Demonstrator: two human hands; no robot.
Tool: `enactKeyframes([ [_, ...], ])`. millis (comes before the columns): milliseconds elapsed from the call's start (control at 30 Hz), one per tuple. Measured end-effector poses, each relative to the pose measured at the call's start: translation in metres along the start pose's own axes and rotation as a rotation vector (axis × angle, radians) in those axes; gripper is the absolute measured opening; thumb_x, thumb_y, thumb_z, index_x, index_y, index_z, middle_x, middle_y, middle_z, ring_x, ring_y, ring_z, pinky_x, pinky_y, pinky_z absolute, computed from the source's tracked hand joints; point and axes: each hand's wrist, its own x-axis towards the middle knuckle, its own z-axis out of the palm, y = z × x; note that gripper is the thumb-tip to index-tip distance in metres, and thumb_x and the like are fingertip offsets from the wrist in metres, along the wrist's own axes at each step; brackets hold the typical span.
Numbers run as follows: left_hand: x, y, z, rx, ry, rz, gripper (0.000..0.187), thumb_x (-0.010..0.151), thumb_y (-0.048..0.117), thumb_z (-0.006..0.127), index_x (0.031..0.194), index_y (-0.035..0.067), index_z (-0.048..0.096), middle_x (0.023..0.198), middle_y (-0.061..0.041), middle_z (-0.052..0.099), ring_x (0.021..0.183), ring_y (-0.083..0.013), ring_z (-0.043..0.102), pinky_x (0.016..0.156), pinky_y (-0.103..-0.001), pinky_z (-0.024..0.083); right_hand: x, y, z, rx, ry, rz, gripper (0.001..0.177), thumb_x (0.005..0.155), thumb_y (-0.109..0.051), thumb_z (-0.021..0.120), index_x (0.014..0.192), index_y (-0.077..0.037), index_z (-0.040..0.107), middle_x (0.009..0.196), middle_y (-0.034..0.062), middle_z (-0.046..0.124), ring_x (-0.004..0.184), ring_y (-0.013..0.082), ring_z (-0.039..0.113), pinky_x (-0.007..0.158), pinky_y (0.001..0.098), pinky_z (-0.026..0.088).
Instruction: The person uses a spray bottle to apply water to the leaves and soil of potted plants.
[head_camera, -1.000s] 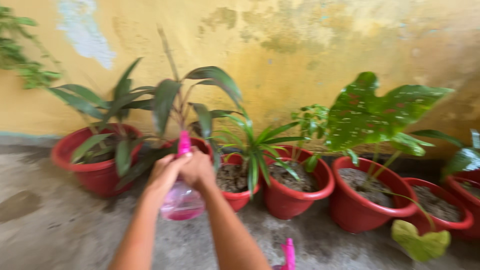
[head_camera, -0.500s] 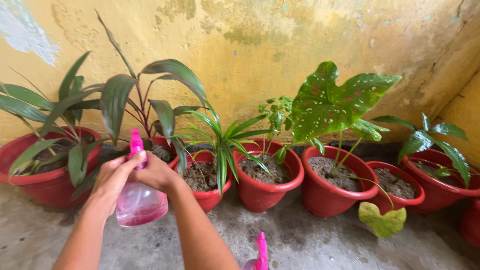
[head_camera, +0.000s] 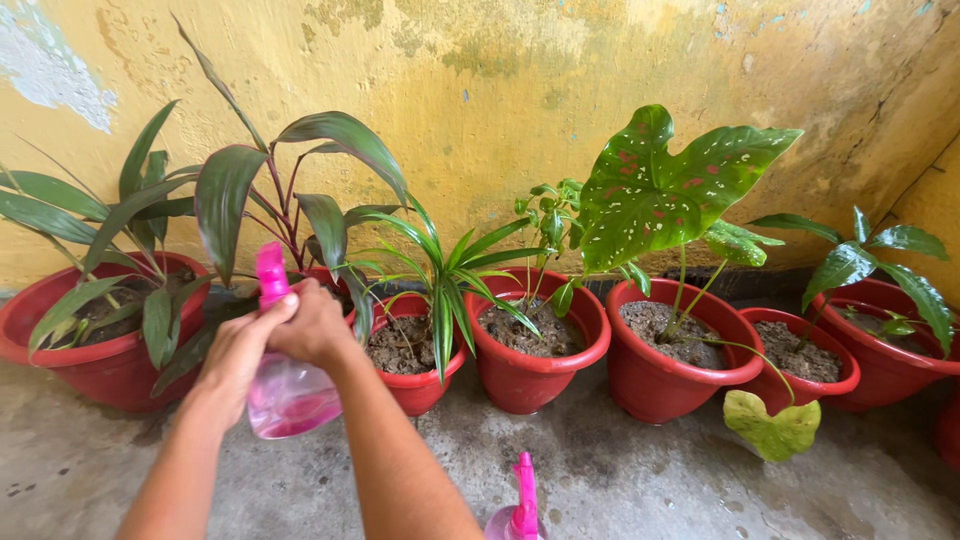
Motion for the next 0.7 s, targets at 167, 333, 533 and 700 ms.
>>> enactKeyframes([
  [167,0.001,0.01,0.015,0.037,0.012,0.014,0.053,0.089,0.048,0.068,0.11,0.0,0.073,0.097,-0.01,0.071,0.082,-0.0186,0.065,0.074,-0.035,0.052,-0.002,-0.006,-0.023,0.058,-0.038,0.09,0.076,0.07,-0.044,0.074,0.125,0.005,0.056,0.12,0.0312,0.068,0.117,0.0421,0.066,0.098,0.0444,0.05],
  [333,0.005,0.014,0.018,0.137,0.045,0.067,0.058,0.089,0.054,0.069,0.091,-0.003,0.073,0.086,-0.01,0.069,0.077,-0.0186,0.062,0.071,-0.035,0.05,0.008,0.005,-0.035,0.137,-0.159,-0.052,0.074,0.076,-0.039,0.074,0.13,0.007,0.053,0.125,0.0279,0.068,0.12,0.0379,0.067,0.101,0.0414,0.053],
  [533,0.008,0.01,0.029,0.367,0.128,0.068,0.065,0.087,0.062,0.065,0.085,-0.003,0.075,0.079,-0.014,0.068,0.074,-0.0221,0.061,0.069,-0.039,0.046,-0.003,0.023,-0.062,0.414,-0.546,0.012,0.066,0.078,-0.03,0.073,0.134,-0.001,0.056,0.121,0.0157,0.068,0.113,0.0302,0.065,0.098,0.0415,0.051],
  [700,0.008,0.012,0.034,0.271,0.111,0.052,0.066,0.086,0.06,0.066,0.089,-0.005,0.076,0.081,-0.014,0.071,0.075,-0.0221,0.062,0.069,-0.037,0.047,0.004,0.029,-0.035,0.128,-0.21,-0.038,0.065,0.076,-0.042,0.07,0.124,0.002,0.068,0.115,0.0251,0.072,0.111,0.0391,0.068,0.094,0.0437,0.053],
])
